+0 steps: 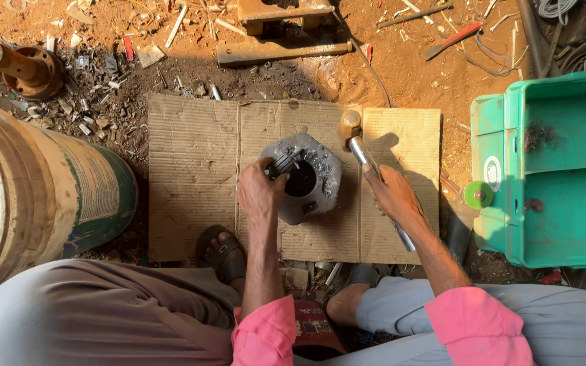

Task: The person sits on a cardboard sheet and works on a small cylindrical metal part. They use a hammer to tap the part, then use an angle grinder to smooth its surface, producing sparks.

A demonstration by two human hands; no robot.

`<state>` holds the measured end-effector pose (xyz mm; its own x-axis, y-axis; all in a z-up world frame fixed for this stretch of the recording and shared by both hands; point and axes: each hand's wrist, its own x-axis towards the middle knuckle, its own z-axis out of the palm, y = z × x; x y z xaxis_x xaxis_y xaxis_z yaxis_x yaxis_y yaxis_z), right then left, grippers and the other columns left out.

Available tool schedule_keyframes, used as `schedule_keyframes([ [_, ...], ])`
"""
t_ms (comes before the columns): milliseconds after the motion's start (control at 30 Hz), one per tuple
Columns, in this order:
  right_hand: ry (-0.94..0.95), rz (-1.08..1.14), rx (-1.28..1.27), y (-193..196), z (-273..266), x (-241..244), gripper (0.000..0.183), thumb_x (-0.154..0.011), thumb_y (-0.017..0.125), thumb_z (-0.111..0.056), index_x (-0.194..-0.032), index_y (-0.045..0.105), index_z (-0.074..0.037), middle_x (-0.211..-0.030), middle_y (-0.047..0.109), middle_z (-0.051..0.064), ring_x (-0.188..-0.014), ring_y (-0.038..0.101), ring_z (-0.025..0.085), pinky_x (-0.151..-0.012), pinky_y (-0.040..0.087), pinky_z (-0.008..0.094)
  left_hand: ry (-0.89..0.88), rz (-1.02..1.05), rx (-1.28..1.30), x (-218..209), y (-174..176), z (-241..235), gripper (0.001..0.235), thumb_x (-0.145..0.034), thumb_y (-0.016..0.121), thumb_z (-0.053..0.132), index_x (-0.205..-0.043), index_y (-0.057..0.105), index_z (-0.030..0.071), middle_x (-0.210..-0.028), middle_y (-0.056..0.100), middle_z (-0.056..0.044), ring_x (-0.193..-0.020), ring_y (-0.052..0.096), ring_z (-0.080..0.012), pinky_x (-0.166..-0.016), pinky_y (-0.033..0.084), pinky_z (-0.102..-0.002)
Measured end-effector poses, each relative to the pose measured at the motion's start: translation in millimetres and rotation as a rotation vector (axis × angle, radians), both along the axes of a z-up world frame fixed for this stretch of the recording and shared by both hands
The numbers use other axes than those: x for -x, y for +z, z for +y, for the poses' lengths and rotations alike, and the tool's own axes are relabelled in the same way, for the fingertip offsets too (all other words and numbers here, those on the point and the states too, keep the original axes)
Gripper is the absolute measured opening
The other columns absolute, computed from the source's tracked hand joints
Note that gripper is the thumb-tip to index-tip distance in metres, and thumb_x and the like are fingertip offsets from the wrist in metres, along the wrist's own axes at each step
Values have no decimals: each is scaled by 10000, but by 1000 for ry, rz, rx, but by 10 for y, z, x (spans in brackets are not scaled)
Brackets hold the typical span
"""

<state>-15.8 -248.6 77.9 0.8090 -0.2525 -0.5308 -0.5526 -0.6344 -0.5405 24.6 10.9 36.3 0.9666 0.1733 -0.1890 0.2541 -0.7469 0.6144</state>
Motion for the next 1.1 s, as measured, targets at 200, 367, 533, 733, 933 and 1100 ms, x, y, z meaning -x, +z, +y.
schedule_keyframes([
  [200,-44,-21,-54,-161,-38,28,592,-982,496,-623,-785,530,-66,-590,545,50,-487,603,173,-468,510,368,64,75,16,8,14,103,306,-837,828,143,-1133,757,110,-931,786,-75,-591,664,-151,-520,525,-333],
  [367,-51,-38,-7,-293,-257,69,578,-972,550,-581,-837,575,-20,-634,593,85,-556,642,230,-543,542,423,29,-130,53,78,-58,137,391,-739,882,155,-1094,750,57,-943,771,-113,-663,660,-148,-570,529,-331],
  [533,4,-49,419,-296,-546,-12,509,-879,691,-538,-1001,688,-44,-818,699,222,-779,696,403,-702,539,537,15,-51,-51,-10,-111,114,330,-756,869,119,-1068,761,106,-970,765,-72,-786,673,-197,-698,542,-349],
  [733,-71,36,590,-380,-976,310,506,-870,738,-481,-1143,658,-62,-959,723,268,-919,703,470,-786,545,568,28,36,-38,61,-80,22,425,-720,894,138,-1107,727,82,-1051,731,-74,-922,694,-230,-807,560,-388],
  [933,-241,-40,453,-1200,-1166,749,470,-906,725,-299,-1251,547,-35,-1062,692,313,-1000,666,506,-844,531,571,36,-31,35,149,105,-48,494,-671,912,106,-1123,716,59,-1092,717,-126,-970,690,-296,-826,551,-430],
  [1100,-136,44,439,-1405,-1158,782,415,-860,731,-143,-1218,561,-20,-1168,655,297,-1099,631,494,-906,517,561,44,-14,71,186,169,-33,485,-664,918,128,-1096,705,66,-1093,725,-115,-1006,687,-304,-861,539,-445],
])
